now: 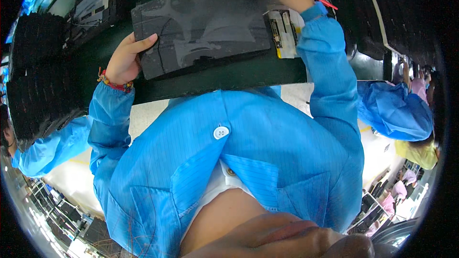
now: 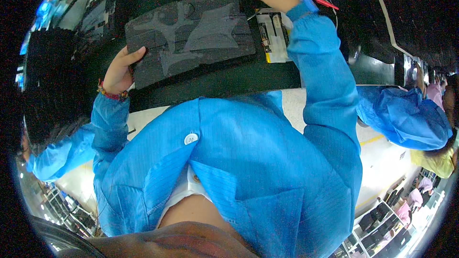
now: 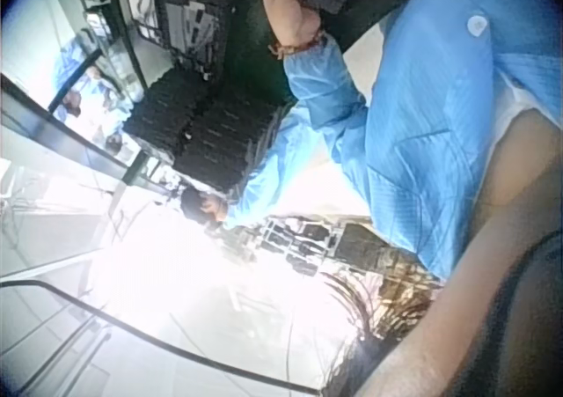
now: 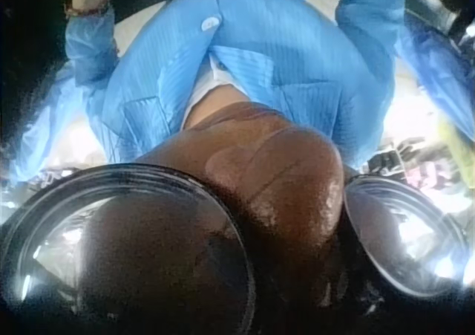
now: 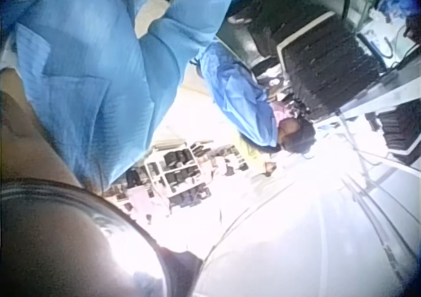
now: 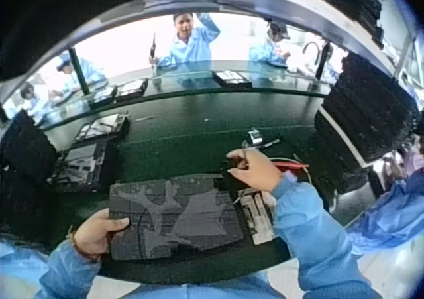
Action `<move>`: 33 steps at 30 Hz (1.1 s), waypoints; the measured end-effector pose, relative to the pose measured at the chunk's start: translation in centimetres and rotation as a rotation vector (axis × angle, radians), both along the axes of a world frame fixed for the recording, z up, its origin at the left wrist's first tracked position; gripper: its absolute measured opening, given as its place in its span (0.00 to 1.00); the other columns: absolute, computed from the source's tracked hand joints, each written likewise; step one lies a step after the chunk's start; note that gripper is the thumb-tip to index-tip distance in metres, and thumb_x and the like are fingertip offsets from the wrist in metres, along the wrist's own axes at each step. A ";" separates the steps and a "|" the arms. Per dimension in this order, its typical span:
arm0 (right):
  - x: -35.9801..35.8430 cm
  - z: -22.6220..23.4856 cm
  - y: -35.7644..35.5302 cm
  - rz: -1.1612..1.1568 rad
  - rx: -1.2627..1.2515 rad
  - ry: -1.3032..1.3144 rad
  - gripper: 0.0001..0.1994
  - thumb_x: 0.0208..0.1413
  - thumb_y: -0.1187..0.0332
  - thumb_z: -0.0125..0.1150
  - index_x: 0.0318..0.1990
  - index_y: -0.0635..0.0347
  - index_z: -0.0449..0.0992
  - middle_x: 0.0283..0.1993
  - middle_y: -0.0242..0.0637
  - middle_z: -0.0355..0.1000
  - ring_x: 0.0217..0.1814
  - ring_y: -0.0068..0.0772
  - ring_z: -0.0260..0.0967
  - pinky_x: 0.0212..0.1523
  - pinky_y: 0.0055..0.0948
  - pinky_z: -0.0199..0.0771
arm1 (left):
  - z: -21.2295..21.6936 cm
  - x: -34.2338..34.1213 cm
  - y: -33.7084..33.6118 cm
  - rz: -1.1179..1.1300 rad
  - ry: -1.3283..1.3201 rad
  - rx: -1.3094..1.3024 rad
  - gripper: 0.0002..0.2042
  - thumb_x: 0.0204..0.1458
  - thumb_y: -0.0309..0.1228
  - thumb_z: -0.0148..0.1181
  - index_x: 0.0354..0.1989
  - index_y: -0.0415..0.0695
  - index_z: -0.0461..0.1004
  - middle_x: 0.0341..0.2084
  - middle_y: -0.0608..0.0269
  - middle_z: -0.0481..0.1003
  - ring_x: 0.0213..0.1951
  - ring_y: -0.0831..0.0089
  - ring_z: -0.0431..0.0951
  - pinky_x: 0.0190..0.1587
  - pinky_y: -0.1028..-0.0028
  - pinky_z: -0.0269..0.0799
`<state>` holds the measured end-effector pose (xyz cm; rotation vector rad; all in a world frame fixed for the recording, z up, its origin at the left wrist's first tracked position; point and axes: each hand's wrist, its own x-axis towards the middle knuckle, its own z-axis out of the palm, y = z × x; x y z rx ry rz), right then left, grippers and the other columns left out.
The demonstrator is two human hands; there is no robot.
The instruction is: The person assembles and tests tablet computers on an assembly line by connecting ribbon cables, peeling protective films, and tapping the touchscreens to run display tests.
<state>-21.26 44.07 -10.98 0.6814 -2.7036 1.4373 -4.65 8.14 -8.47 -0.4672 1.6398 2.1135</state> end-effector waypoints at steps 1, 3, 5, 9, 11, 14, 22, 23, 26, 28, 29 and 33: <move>-0.6 -0.2 -0.4 0.071 0.117 0.197 0.15 0.48 0.64 0.59 0.41 0.63 0.73 0.32 0.40 0.71 0.33 0.35 0.69 0.37 0.33 0.70 | 0.0 0.0 0.1 0.005 0.010 0.004 0.19 0.50 0.29 0.58 0.50 0.37 0.66 0.46 0.56 0.72 0.46 0.67 0.73 0.50 0.67 0.68; -1.6 -0.4 -1.1 0.215 0.353 0.592 0.16 0.49 0.65 0.58 0.44 0.62 0.72 0.35 0.44 0.71 0.37 0.38 0.69 0.40 0.32 0.69 | 0.1 -0.1 0.1 0.002 0.008 0.018 0.18 0.51 0.28 0.58 0.50 0.38 0.66 0.46 0.56 0.72 0.46 0.67 0.73 0.50 0.67 0.68; -2.1 -0.1 -1.1 0.288 0.382 0.419 0.14 0.49 0.66 0.59 0.42 0.63 0.73 0.36 0.43 0.72 0.37 0.37 0.69 0.40 0.31 0.69 | 0.2 0.1 0.2 0.002 0.004 0.032 0.18 0.51 0.28 0.58 0.50 0.38 0.66 0.46 0.56 0.72 0.46 0.67 0.73 0.50 0.67 0.68; -1.0 2.4 -0.8 0.240 0.267 0.009 0.12 0.48 0.67 0.60 0.39 0.63 0.73 0.34 0.39 0.73 0.34 0.32 0.70 0.38 0.30 0.70 | 0.1 0.6 0.1 0.042 -0.011 0.074 0.18 0.51 0.28 0.57 0.50 0.38 0.66 0.46 0.57 0.72 0.46 0.67 0.73 0.50 0.67 0.68; 0.0 3.8 0.3 0.152 -0.041 -0.444 0.12 0.48 0.68 0.60 0.39 0.64 0.72 0.33 0.37 0.73 0.33 0.27 0.70 0.34 0.26 0.70 | 0.2 0.5 0.3 0.029 -0.009 0.098 0.18 0.51 0.28 0.57 0.50 0.38 0.66 0.46 0.57 0.72 0.46 0.68 0.73 0.50 0.67 0.67; 0.5 2.7 2.9 0.124 -0.070 -0.475 0.11 0.52 0.68 0.58 0.41 0.63 0.71 0.32 0.33 0.72 0.33 0.22 0.70 0.31 0.21 0.70 | 0.3 0.4 0.5 0.032 0.003 0.092 0.17 0.52 0.28 0.57 0.50 0.38 0.66 0.46 0.57 0.71 0.46 0.68 0.72 0.50 0.67 0.67; 2.3 1.2 5.7 0.015 -0.111 -0.539 0.14 0.53 0.65 0.58 0.46 0.57 0.70 0.34 0.31 0.69 0.34 0.21 0.67 0.35 0.21 0.69 | 0.4 -0.3 0.5 -0.041 0.011 -0.026 0.19 0.51 0.32 0.58 0.50 0.38 0.66 0.46 0.57 0.72 0.46 0.68 0.73 0.49 0.66 0.68; 2.7 1.3 5.7 0.005 -0.111 -0.527 0.15 0.54 0.64 0.58 0.47 0.57 0.70 0.35 0.31 0.69 0.34 0.21 0.67 0.35 0.21 0.69 | 0.4 -0.5 0.1 -0.042 0.009 -0.028 0.19 0.51 0.32 0.58 0.50 0.38 0.66 0.46 0.57 0.72 0.46 0.68 0.73 0.49 0.66 0.68; 3.8 1.5 5.5 -0.104 -0.176 -0.418 0.15 0.50 0.60 0.62 0.43 0.57 0.73 0.32 0.28 0.70 0.30 0.18 0.68 0.31 0.19 0.72 | 2.0 -0.9 0.0 -0.172 -0.118 -0.404 0.21 0.53 0.46 0.54 0.42 0.37 0.69 0.35 0.54 0.75 0.35 0.68 0.78 0.38 0.67 0.75; 4.1 1.7 6.0 -0.125 -0.186 -0.431 0.16 0.50 0.59 0.63 0.43 0.57 0.73 0.33 0.29 0.70 0.31 0.18 0.68 0.30 0.18 0.71 | 3.3 -1.9 -0.9 -0.338 -0.170 -0.652 0.21 0.53 0.48 0.53 0.37 0.38 0.70 0.29 0.55 0.76 0.30 0.67 0.78 0.35 0.67 0.75; 4.1 1.8 6.3 -0.144 -0.194 -0.444 0.18 0.49 0.58 0.63 0.44 0.56 0.73 0.34 0.29 0.71 0.31 0.18 0.68 0.30 0.18 0.71 | 3.8 -2.2 -1.2 -0.503 -0.221 -0.897 0.22 0.53 0.50 0.52 0.31 0.38 0.71 0.23 0.57 0.76 0.26 0.67 0.78 0.32 0.68 0.76; 4.0 2.1 8.0 -0.108 -0.206 -0.461 0.17 0.50 0.59 0.63 0.45 0.57 0.72 0.34 0.30 0.71 0.31 0.19 0.68 0.31 0.18 0.71 | 6.1 -2.1 1.5 -0.651 0.242 -1.498 0.21 0.52 0.47 0.53 0.23 0.37 0.70 0.15 0.54 0.71 0.19 0.63 0.74 0.23 0.67 0.69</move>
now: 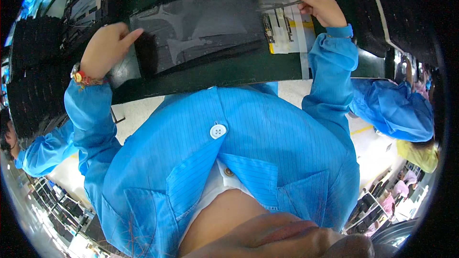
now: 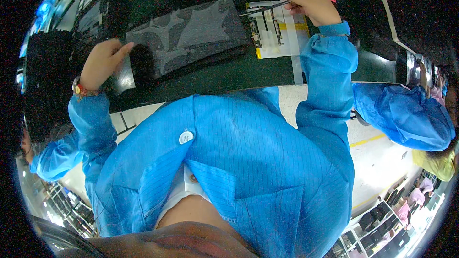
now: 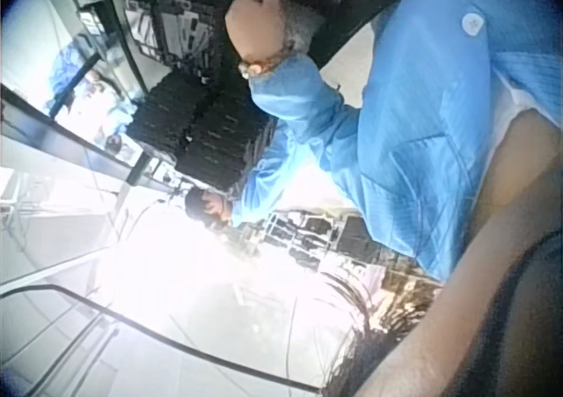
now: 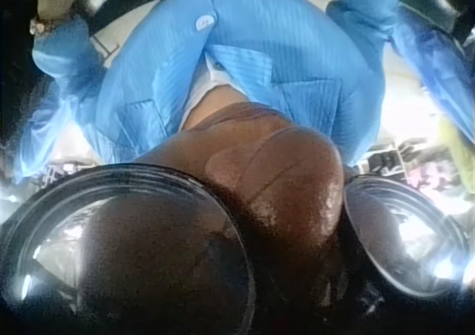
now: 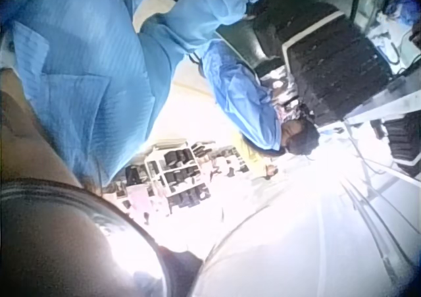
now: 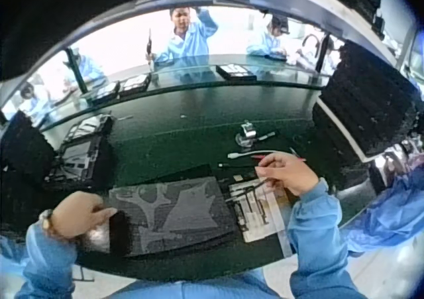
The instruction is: The person assembles and tests tablet computers on an assembly line by connecting ribbon cables, peeling protective films, and tapping the touchscreens to run display tests.
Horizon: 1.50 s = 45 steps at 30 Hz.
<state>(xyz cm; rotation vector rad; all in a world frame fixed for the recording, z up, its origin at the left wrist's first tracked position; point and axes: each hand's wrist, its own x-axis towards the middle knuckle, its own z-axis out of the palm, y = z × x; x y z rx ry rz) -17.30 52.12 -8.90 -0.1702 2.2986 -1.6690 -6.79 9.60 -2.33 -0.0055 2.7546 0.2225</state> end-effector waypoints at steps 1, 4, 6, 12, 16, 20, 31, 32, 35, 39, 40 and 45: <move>-0.7 -0.3 0.8 0.095 0.009 -0.034 0.17 0.50 0.61 0.63 0.45 0.59 0.72 0.34 0.31 0.71 0.32 0.20 0.69 0.33 0.18 0.71 | -0.2 0.4 1.2 -0.198 0.235 0.064 0.17 0.52 0.42 0.54 0.29 0.37 0.70 0.16 0.51 0.71 0.21 0.59 0.73 0.25 0.65 0.65; -0.5 -0.2 1.4 0.194 0.038 -0.048 0.15 0.52 0.64 0.60 0.45 0.60 0.72 0.36 0.33 0.71 0.35 0.21 0.70 0.37 0.19 0.72 | -1.3 -0.2 6.8 -0.624 0.453 0.245 0.12 0.49 0.36 0.57 0.37 0.41 0.72 0.35 0.51 0.73 0.39 0.55 0.73 0.41 0.65 0.69; -0.2 -0.2 1.5 0.198 0.068 -0.031 0.13 0.54 0.66 0.58 0.45 0.60 0.71 0.37 0.33 0.71 0.36 0.21 0.70 0.39 0.20 0.72 | -3.1 -1.2 11.1 -0.890 0.486 0.313 0.16 0.47 0.37 0.59 0.42 0.42 0.70 0.44 0.54 0.70 0.49 0.58 0.69 0.52 0.64 0.65; -0.4 -0.8 1.3 0.288 0.082 -0.130 0.11 0.53 0.70 0.58 0.43 0.64 0.71 0.40 0.39 0.72 0.42 0.27 0.72 0.43 0.22 0.74 | -8.1 -3.1 17.5 -1.163 0.531 0.379 0.16 0.44 0.34 0.60 0.42 0.45 0.69 0.46 0.58 0.67 0.55 0.62 0.64 0.62 0.59 0.51; 0.1 -0.7 0.7 0.282 0.074 -0.139 0.11 0.52 0.71 0.58 0.42 0.64 0.70 0.38 0.39 0.72 0.39 0.26 0.73 0.40 0.20 0.75 | -8.8 -2.7 16.5 -1.083 0.363 0.438 0.14 0.42 0.32 0.61 0.38 0.44 0.70 0.42 0.59 0.68 0.51 0.64 0.66 0.62 0.57 0.52; 0.7 -0.2 -0.6 0.341 0.101 -0.139 0.10 0.51 0.71 0.60 0.40 0.63 0.71 0.33 0.37 0.73 0.33 0.24 0.73 0.32 0.18 0.74 | -9.0 -1.3 14.0 -1.099 0.469 0.499 0.13 0.41 0.31 0.61 0.37 0.43 0.71 0.39 0.59 0.68 0.49 0.63 0.67 0.61 0.57 0.54; 1.9 -0.1 -4.5 0.644 0.033 -0.136 0.11 0.54 0.71 0.55 0.43 0.68 0.72 0.34 0.41 0.74 0.35 0.26 0.74 0.35 0.20 0.76 | -6.3 -0.9 13.2 -0.831 0.685 0.512 0.13 0.45 0.32 0.61 0.38 0.42 0.72 0.35 0.56 0.73 0.42 0.58 0.72 0.50 0.64 0.67; 1.9 -0.3 -4.5 0.658 -0.028 -0.155 0.11 0.54 0.72 0.55 0.43 0.68 0.71 0.35 0.41 0.74 0.36 0.28 0.74 0.37 0.21 0.77 | -6.7 -1.3 14.5 -0.826 0.682 0.514 0.13 0.45 0.32 0.61 0.38 0.42 0.72 0.35 0.56 0.73 0.42 0.58 0.72 0.50 0.64 0.67; 2.3 -0.3 -4.8 0.576 -0.064 -0.151 0.10 0.54 0.73 0.55 0.43 0.67 0.70 0.36 0.41 0.73 0.39 0.30 0.74 0.39 0.24 0.77 | -7.5 -2.5 17.6 -0.692 0.720 0.515 0.13 0.47 0.33 0.59 0.40 0.43 0.70 0.35 0.57 0.74 0.40 0.57 0.73 0.45 0.65 0.70; 2.4 -0.5 -4.0 0.445 0.012 -0.227 0.09 0.54 0.73 0.56 0.41 0.66 0.70 0.34 0.40 0.73 0.37 0.29 0.74 0.37 0.24 0.77 | -10.5 -4.3 19.2 -0.550 0.417 0.427 0.14 0.46 0.33 0.58 0.42 0.45 0.70 0.31 0.57 0.74 0.36 0.59 0.74 0.38 0.65 0.70; 2.3 -0.2 -4.0 0.460 0.040 -0.200 0.08 0.53 0.73 0.56 0.40 0.66 0.70 0.34 0.39 0.73 0.36 0.29 0.75 0.36 0.23 0.77 | -10.8 -4.5 18.9 -0.538 0.460 0.386 0.13 0.46 0.33 0.58 0.40 0.45 0.71 0.30 0.57 0.74 0.35 0.60 0.74 0.37 0.65 0.70; 2.1 -1.0 -4.3 0.517 -0.008 -0.149 0.08 0.51 0.73 0.58 0.39 0.64 0.70 0.32 0.37 0.74 0.30 0.25 0.74 0.30 0.20 0.75 | -10.1 -4.4 17.4 -0.624 0.631 0.487 0.09 0.45 0.32 0.58 0.34 0.44 0.75 0.28 0.58 0.74 0.34 0.60 0.74 0.37 0.66 0.70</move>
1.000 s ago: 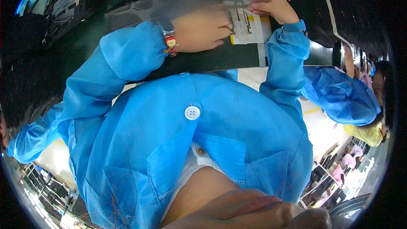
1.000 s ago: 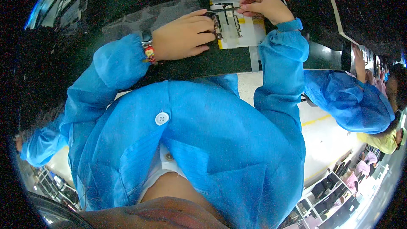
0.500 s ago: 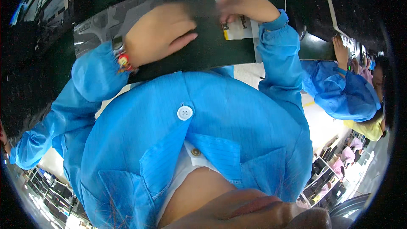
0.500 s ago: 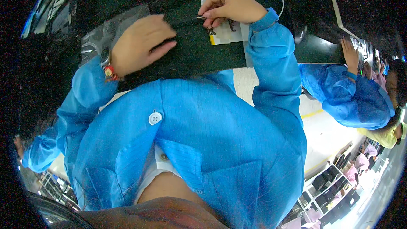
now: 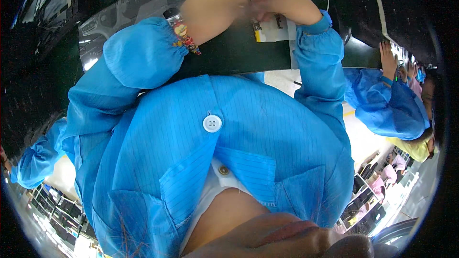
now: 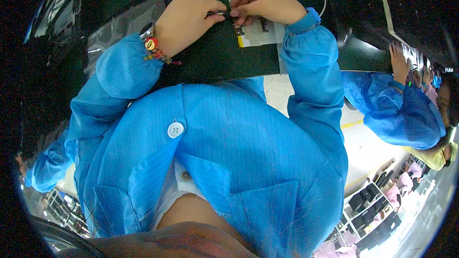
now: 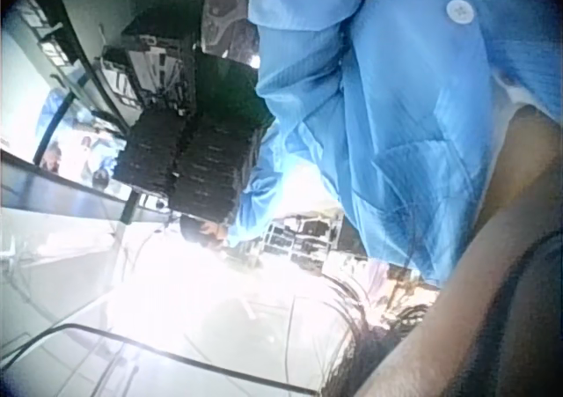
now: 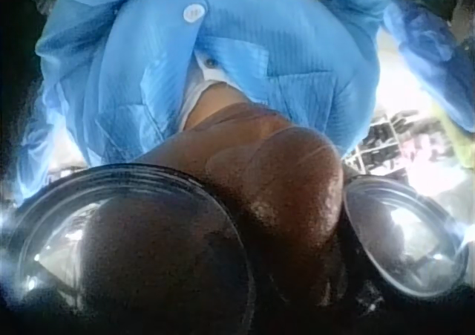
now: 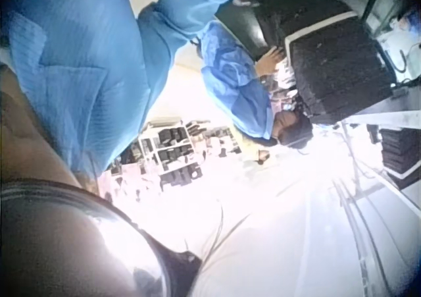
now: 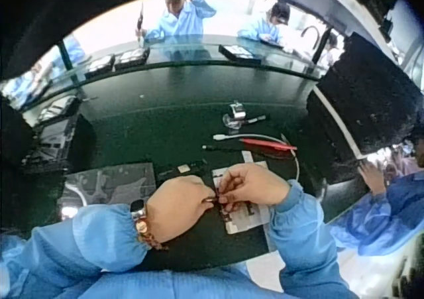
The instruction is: The person assembles and tests tablet computers on an assembly line by connecting ribbon cables, peeling protective films, and tapping the touchscreens to run display tests.
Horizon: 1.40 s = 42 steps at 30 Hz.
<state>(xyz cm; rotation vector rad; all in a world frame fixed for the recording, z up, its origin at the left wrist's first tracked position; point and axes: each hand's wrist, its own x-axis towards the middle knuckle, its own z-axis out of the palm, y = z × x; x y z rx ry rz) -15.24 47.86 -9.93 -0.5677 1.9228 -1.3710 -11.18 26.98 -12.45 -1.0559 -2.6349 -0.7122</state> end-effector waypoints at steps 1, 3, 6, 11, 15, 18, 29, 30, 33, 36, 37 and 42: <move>0.1 0.4 -0.2 0.007 0.041 0.018 0.08 0.51 0.73 0.58 0.38 0.63 0.70 0.31 0.36 0.74 0.29 0.24 0.74 0.27 0.19 0.74 | -0.1 0.0 -0.1 0.014 0.011 0.031 0.08 0.46 0.32 0.57 0.33 0.44 0.75 0.28 0.58 0.74 0.34 0.60 0.74 0.37 0.66 0.70; 0.3 1.1 -0.6 0.020 0.079 0.032 0.08 0.51 0.72 0.59 0.38 0.62 0.70 0.31 0.35 0.74 0.29 0.23 0.74 0.25 0.19 0.72 | 0.5 0.3 0.4 0.035 0.013 -0.006 0.08 0.46 0.33 0.57 0.33 0.44 0.75 0.28 0.58 0.74 0.34 0.60 0.74 0.37 0.66 0.70; 0.3 0.3 -0.4 -0.095 0.168 0.083 0.09 0.47 0.71 0.63 0.34 0.60 0.71 0.28 0.37 0.73 0.27 0.28 0.73 0.23 0.24 0.69 | -0.3 0.2 1.0 0.053 0.020 -0.024 0.09 0.46 0.34 0.57 0.33 0.44 0.76 0.28 0.57 0.74 0.34 0.60 0.74 0.37 0.66 0.70; 0.2 2.5 -0.5 -0.234 0.064 -0.030 0.08 0.51 0.74 0.59 0.38 0.64 0.71 0.30 0.33 0.72 0.28 0.20 0.69 0.26 0.17 0.68 | -0.2 0.2 0.0 0.004 0.069 0.012 0.09 0.46 0.35 0.57 0.31 0.43 0.77 0.27 0.57 0.74 0.33 0.60 0.74 0.37 0.66 0.71; 0.4 2.4 -0.5 -0.270 0.105 0.001 0.08 0.51 0.73 0.59 0.38 0.64 0.71 0.29 0.33 0.72 0.25 0.19 0.68 0.25 0.16 0.68 | 0.5 0.2 0.2 -0.027 -0.045 -0.117 0.09 0.45 0.34 0.57 0.31 0.43 0.78 0.26 0.57 0.74 0.33 0.60 0.74 0.37 0.66 0.71; 0.4 2.4 -0.7 -0.275 0.113 0.012 0.08 0.51 0.73 0.60 0.37 0.64 0.72 0.28 0.32 0.71 0.25 0.18 0.68 0.25 0.17 0.68 | 0.4 0.1 0.2 -0.040 -0.037 -0.098 0.09 0.45 0.33 0.57 0.31 0.43 0.78 0.27 0.56 0.74 0.33 0.60 0.74 0.37 0.66 0.71; 0.3 1.3 0.1 -0.167 0.136 0.153 0.12 0.41 0.76 0.66 0.36 0.63 0.75 0.24 0.27 0.68 0.24 0.12 0.61 0.25 0.13 0.62 | -0.2 -0.1 0.5 -0.042 -0.067 -0.066 0.08 0.44 0.33 0.58 0.30 0.43 0.78 0.27 0.56 0.74 0.34 0.60 0.74 0.38 0.65 0.70; 0.2 1.2 0.0 -0.154 0.119 0.165 0.12 0.40 0.76 0.66 0.35 0.62 0.75 0.23 0.26 0.67 0.23 0.11 0.60 0.24 0.14 0.62 | 0.2 0.0 0.4 -0.031 -0.073 -0.099 0.08 0.44 0.32 0.58 0.30 0.43 0.78 0.27 0.56 0.74 0.34 0.60 0.74 0.38 0.65 0.70; 0.3 1.5 -0.5 -0.128 0.215 0.224 0.12 0.40 0.76 0.66 0.35 0.62 0.75 0.21 0.26 0.66 0.22 0.12 0.59 0.23 0.15 0.61 | 0.5 0.3 0.3 -0.008 -0.085 -0.136 0.08 0.44 0.32 0.57 0.30 0.43 0.78 0.27 0.56 0.74 0.35 0.60 0.74 0.38 0.65 0.70; 0.4 1.3 -0.5 -0.152 0.233 0.248 0.11 0.39 0.75 0.66 0.34 0.62 0.75 0.20 0.26 0.65 0.21 0.13 0.59 0.22 0.16 0.60 | 0.2 0.1 0.4 -0.026 -0.089 -0.108 0.08 0.44 0.32 0.57 0.29 0.43 0.78 0.27 0.56 0.74 0.35 0.60 0.74 0.38 0.65 0.70; 0.4 1.3 -0.4 -0.154 0.234 0.247 0.11 0.39 0.75 0.66 0.34 0.62 0.75 0.20 0.26 0.65 0.21 0.13 0.59 0.22 0.16 0.60 | 0.1 0.0 0.4 -0.043 -0.085 -0.081 0.08 0.44 0.32 0.57 0.29 0.43 0.78 0.27 0.56 0.74 0.35 0.60 0.74 0.38 0.65 0.70; 0.4 1.8 -1.3 -0.134 0.294 0.294 0.09 0.37 0.73 0.65 0.30 0.62 0.74 0.22 0.30 0.67 0.23 0.19 0.62 0.25 0.21 0.63 | 1.2 0.6 0.4 0.003 -0.144 -0.104 0.08 0.44 0.33 0.57 0.29 0.43 0.77 0.27 0.56 0.74 0.35 0.60 0.74 0.39 0.65 0.70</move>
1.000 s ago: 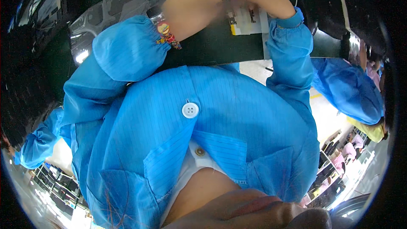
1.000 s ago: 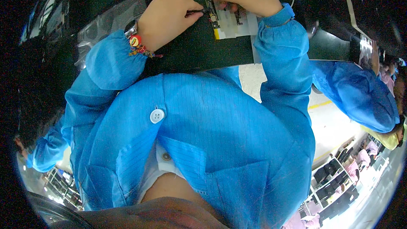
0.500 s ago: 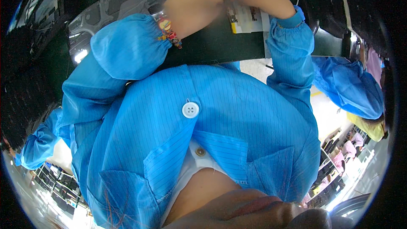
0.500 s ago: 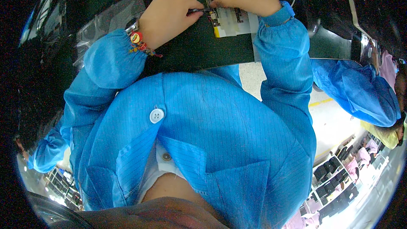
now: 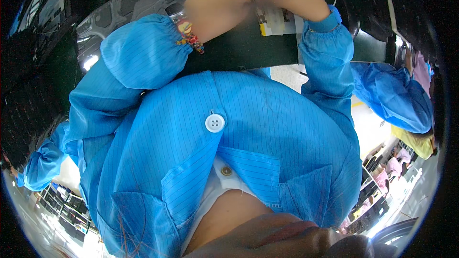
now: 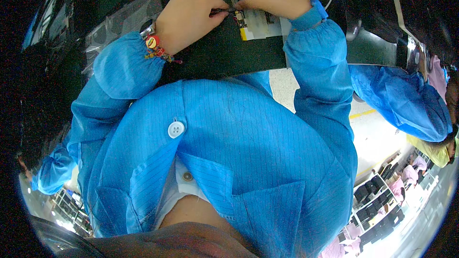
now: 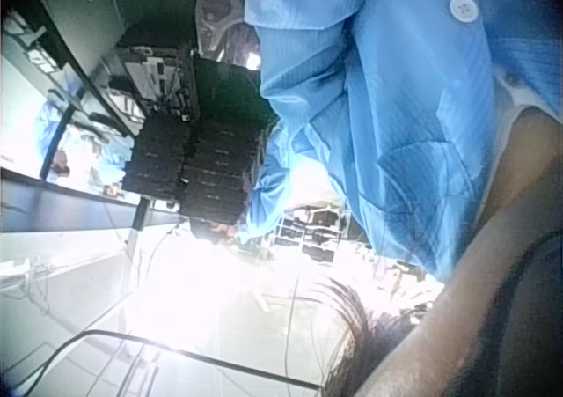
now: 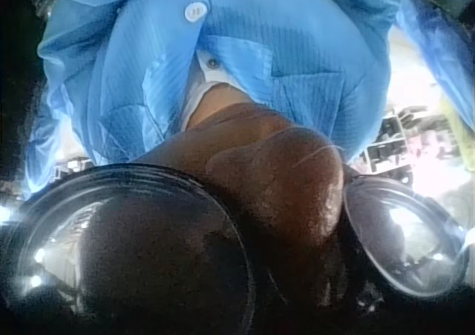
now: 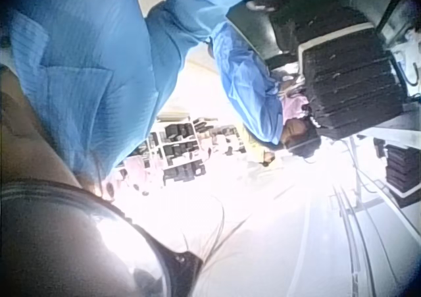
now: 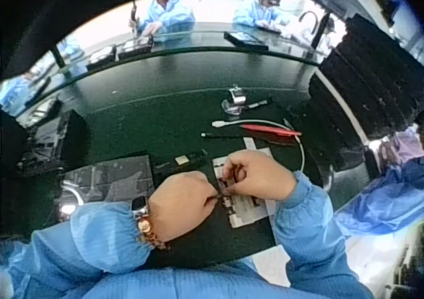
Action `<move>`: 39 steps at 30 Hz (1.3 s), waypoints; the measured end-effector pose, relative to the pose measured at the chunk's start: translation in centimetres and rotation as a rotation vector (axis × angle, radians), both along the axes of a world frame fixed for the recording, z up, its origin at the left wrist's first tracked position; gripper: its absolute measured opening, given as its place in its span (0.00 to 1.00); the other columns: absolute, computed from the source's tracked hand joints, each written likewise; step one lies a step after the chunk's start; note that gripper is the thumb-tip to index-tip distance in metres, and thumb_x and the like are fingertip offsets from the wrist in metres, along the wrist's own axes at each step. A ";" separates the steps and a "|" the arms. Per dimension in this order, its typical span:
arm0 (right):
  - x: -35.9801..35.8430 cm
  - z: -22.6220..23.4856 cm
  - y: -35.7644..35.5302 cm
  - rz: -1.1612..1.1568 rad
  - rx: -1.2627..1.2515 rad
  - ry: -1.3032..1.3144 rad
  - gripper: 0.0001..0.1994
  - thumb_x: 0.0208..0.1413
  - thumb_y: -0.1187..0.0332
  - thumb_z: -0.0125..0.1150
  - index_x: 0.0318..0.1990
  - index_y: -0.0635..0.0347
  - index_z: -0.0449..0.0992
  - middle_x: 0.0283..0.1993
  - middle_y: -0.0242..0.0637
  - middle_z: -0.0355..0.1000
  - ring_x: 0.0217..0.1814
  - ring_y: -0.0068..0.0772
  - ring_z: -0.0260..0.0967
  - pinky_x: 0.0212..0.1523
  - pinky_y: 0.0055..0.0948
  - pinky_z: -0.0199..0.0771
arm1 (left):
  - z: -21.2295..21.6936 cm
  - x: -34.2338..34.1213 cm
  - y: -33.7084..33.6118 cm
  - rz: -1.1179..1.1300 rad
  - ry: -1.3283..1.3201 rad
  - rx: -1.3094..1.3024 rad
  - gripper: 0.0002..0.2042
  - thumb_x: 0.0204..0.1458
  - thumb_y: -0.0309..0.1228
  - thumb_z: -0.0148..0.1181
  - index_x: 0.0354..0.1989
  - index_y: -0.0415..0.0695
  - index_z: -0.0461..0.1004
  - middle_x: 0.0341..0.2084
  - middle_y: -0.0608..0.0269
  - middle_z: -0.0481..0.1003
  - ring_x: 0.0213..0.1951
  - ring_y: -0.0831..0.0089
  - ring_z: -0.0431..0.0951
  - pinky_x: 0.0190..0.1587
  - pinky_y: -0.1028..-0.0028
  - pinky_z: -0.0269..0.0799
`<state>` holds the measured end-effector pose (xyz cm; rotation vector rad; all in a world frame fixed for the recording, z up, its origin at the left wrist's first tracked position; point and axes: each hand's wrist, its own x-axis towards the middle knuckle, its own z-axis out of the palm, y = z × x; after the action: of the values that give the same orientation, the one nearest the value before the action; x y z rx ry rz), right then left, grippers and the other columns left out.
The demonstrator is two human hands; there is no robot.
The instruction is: The person assembles and tests tablet computers on an assembly line by connecting ribbon cables, peeling protective films, and tapping the touchscreens to run display tests.
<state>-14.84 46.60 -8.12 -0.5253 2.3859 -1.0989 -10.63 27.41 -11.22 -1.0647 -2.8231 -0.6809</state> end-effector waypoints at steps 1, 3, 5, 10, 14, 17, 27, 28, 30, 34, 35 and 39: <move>0.0 -0.1 -0.1 -0.001 0.002 0.001 0.09 0.37 0.73 0.65 0.30 0.62 0.74 0.22 0.30 0.67 0.23 0.19 0.62 0.25 0.21 0.63 | 0.1 0.0 0.1 0.008 0.000 -0.018 0.08 0.44 0.33 0.57 0.29 0.42 0.77 0.27 0.56 0.74 0.35 0.59 0.74 0.38 0.64 0.70; -0.2 -0.3 -0.3 0.008 0.032 0.041 0.09 0.37 0.73 0.64 0.28 0.62 0.73 0.23 0.35 0.68 0.24 0.25 0.65 0.27 0.25 0.65 | -0.2 -0.2 0.0 -0.006 0.024 -0.024 0.08 0.45 0.33 0.56 0.29 0.42 0.77 0.27 0.56 0.73 0.35 0.59 0.74 0.38 0.64 0.70; -0.4 -0.1 -0.4 0.013 0.090 0.067 0.08 0.36 0.73 0.64 0.27 0.63 0.72 0.24 0.37 0.69 0.25 0.27 0.65 0.27 0.27 0.66 | -0.8 -0.5 0.3 -0.042 0.042 -0.023 0.08 0.45 0.33 0.56 0.29 0.42 0.77 0.27 0.56 0.73 0.34 0.59 0.73 0.38 0.64 0.70; -0.6 -1.0 -0.2 0.199 0.288 0.308 0.08 0.41 0.74 0.62 0.30 0.63 0.71 0.28 0.38 0.71 0.28 0.27 0.69 0.30 0.27 0.69 | -0.7 -0.3 0.0 -0.024 0.070 -0.014 0.08 0.45 0.33 0.56 0.27 0.40 0.75 0.25 0.54 0.72 0.33 0.57 0.73 0.37 0.62 0.70; -1.0 -2.8 -0.2 0.254 0.145 0.550 0.12 0.36 0.68 0.67 0.27 0.61 0.70 0.25 0.41 0.71 0.27 0.41 0.70 0.27 0.34 0.68 | -0.2 -0.1 -0.2 0.031 0.011 -0.043 0.10 0.46 0.35 0.56 0.27 0.40 0.75 0.26 0.54 0.71 0.33 0.58 0.72 0.37 0.63 0.69; -0.5 -1.9 -0.2 0.202 0.202 0.612 0.14 0.34 0.65 0.70 0.26 0.60 0.70 0.26 0.42 0.70 0.30 0.44 0.70 0.28 0.37 0.68 | 1.8 0.0 -0.7 0.067 -0.150 -0.081 0.12 0.48 0.37 0.56 0.31 0.41 0.75 0.31 0.53 0.72 0.37 0.58 0.72 0.40 0.64 0.69; -2.4 -4.0 -4.8 0.258 0.091 0.913 0.19 0.44 0.56 0.64 0.43 0.53 0.73 0.38 0.40 0.72 0.45 0.44 0.68 0.45 0.42 0.68 | 2.7 -1.6 -13.9 0.245 0.139 -0.188 0.22 0.50 0.40 0.57 0.52 0.45 0.67 0.45 0.51 0.70 0.48 0.55 0.69 0.52 0.66 0.63; -2.1 -4.0 -5.2 0.262 0.097 0.873 0.14 0.47 0.59 0.61 0.41 0.52 0.74 0.37 0.39 0.73 0.43 0.44 0.68 0.44 0.40 0.69 | 2.3 -1.5 -14.1 0.291 0.007 -0.198 0.22 0.50 0.40 0.57 0.52 0.44 0.67 0.44 0.51 0.70 0.48 0.55 0.69 0.52 0.65 0.63; -2.1 -3.6 -5.2 0.261 0.078 0.809 0.13 0.48 0.59 0.61 0.39 0.52 0.75 0.36 0.39 0.73 0.43 0.44 0.69 0.44 0.39 0.69 | 1.6 -1.2 -14.0 0.324 0.012 -0.166 0.22 0.50 0.40 0.57 0.52 0.44 0.67 0.43 0.50 0.70 0.47 0.54 0.69 0.50 0.65 0.64; -2.4 -2.2 -3.9 0.243 -0.135 0.590 0.11 0.51 0.59 0.58 0.39 0.52 0.78 0.32 0.38 0.74 0.35 0.36 0.71 0.37 0.32 0.70 | 1.1 -1.0 -13.4 0.343 0.099 -0.066 0.22 0.49 0.40 0.58 0.50 0.43 0.68 0.38 0.50 0.71 0.43 0.54 0.70 0.47 0.65 0.65; -2.5 -1.9 -3.3 0.214 -0.181 0.404 0.12 0.52 0.59 0.57 0.41 0.51 0.78 0.31 0.37 0.74 0.31 0.32 0.71 0.34 0.29 0.71 | 1.2 -0.8 -13.0 0.346 0.095 -0.065 0.22 0.49 0.40 0.58 0.50 0.43 0.68 0.38 0.50 0.71 0.43 0.54 0.70 0.47 0.65 0.65; -2.1 -1.5 -0.6 0.223 -0.149 0.083 0.14 0.54 0.62 0.56 0.45 0.60 0.76 0.27 0.35 0.73 0.25 0.19 0.68 0.26 0.20 0.69 | 1.5 0.1 -10.7 0.336 0.061 -0.068 0.22 0.49 0.40 0.58 0.49 0.41 0.69 0.38 0.49 0.71 0.42 0.53 0.71 0.46 0.65 0.66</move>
<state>-16.94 46.02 -9.63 -0.8814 2.2577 -1.1780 -10.50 16.69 -9.69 -0.5807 -2.8857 -0.5144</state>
